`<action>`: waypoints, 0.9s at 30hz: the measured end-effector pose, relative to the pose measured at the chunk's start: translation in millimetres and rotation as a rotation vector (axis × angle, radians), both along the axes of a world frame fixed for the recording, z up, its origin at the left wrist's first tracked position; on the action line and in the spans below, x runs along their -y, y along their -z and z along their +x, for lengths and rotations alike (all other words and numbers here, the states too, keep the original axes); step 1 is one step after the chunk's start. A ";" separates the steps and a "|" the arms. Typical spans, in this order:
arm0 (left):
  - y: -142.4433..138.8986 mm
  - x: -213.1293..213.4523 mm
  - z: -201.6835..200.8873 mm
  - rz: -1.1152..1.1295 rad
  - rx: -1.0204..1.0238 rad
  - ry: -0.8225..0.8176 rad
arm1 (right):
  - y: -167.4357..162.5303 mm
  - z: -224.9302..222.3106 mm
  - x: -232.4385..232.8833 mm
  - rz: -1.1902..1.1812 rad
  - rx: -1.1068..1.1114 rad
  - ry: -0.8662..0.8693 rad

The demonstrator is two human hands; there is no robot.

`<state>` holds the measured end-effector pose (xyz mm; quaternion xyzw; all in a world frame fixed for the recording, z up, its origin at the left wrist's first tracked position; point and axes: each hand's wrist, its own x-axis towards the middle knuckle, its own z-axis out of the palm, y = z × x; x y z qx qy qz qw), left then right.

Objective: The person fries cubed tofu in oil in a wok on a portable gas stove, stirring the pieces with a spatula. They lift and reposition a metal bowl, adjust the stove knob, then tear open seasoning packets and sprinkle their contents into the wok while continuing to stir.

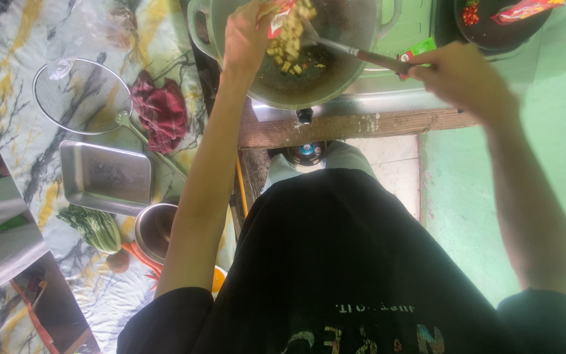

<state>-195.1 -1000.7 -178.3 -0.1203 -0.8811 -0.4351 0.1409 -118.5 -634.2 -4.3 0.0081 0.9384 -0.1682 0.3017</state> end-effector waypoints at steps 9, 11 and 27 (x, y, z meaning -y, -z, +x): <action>11.8 24.2 -18.6 -0.180 -0.277 -0.203 | 8.2 71.2 -44.8 -0.038 -0.594 -0.244; 11.6 27.2 -17.3 -0.212 -0.402 -0.190 | -11.1 81.4 -57.1 -0.022 -0.536 -0.207; 43.3 17.4 -16.5 -0.434 -0.300 -0.073 | -12.7 86.5 20.9 0.022 -0.418 -0.112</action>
